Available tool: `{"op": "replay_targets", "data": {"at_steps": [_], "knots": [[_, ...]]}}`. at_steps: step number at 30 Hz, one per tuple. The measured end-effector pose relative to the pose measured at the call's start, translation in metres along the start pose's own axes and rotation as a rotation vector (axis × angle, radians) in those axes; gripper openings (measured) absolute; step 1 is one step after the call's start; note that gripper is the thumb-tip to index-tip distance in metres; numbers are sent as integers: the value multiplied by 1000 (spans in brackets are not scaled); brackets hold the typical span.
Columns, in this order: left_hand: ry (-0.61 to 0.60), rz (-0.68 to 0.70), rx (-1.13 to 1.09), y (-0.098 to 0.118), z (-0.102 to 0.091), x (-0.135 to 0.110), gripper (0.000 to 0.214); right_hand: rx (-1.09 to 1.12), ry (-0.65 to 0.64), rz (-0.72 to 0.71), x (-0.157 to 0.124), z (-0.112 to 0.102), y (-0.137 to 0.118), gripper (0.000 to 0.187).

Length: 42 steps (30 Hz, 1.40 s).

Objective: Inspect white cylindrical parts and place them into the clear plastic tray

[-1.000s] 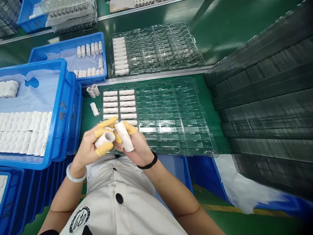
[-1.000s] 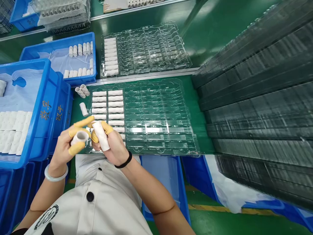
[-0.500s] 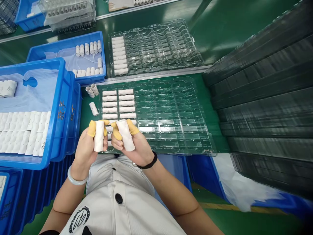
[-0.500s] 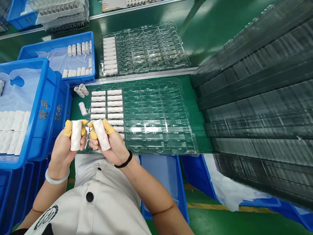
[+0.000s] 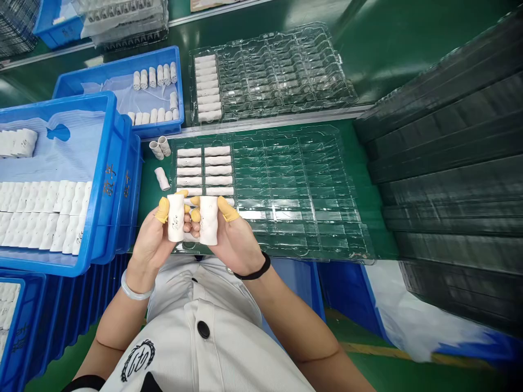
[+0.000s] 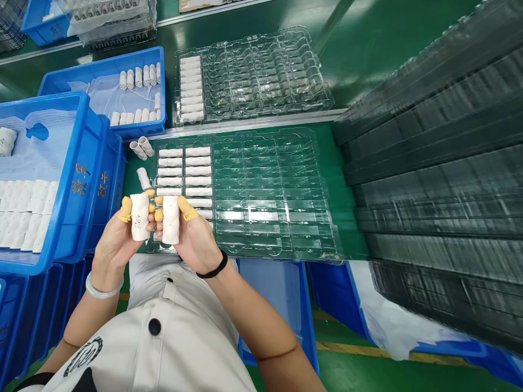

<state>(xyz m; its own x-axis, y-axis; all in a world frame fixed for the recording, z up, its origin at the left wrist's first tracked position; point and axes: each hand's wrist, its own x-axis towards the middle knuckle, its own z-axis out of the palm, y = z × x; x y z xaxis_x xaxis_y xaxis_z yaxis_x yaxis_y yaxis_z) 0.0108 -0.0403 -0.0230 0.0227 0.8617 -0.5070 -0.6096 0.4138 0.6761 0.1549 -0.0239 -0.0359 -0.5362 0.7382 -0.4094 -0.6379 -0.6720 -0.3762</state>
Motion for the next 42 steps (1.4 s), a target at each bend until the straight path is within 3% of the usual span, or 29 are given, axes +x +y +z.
{"op": "replay_targets", "data": {"at_steps": [3,8,16,23,28,31,37,42], "knots": [[19,-17,-15,0,0,1,37,-35,-51,-26,-1,-3,1,36],[-71,-21,26,0,0,1,43,-111,-76,-141,-1,-4,4,38],[57,12,14,-3,2,2,34,-18,21,-39,-1,-2,0,34],[1,-29,5,-1,4,2,41,-44,-32,-82,0,-6,2,34],[87,-8,39,-4,2,4,45,-15,-48,-5,0,-3,-1,39],[77,-34,9,-3,4,5,45,-25,-58,-27,0,-5,0,32],[33,-53,-57,0,8,4,45,-62,-47,-107,2,-8,3,36],[131,-44,6,-2,7,5,49,2,-63,-56,3,-10,3,27]]}}
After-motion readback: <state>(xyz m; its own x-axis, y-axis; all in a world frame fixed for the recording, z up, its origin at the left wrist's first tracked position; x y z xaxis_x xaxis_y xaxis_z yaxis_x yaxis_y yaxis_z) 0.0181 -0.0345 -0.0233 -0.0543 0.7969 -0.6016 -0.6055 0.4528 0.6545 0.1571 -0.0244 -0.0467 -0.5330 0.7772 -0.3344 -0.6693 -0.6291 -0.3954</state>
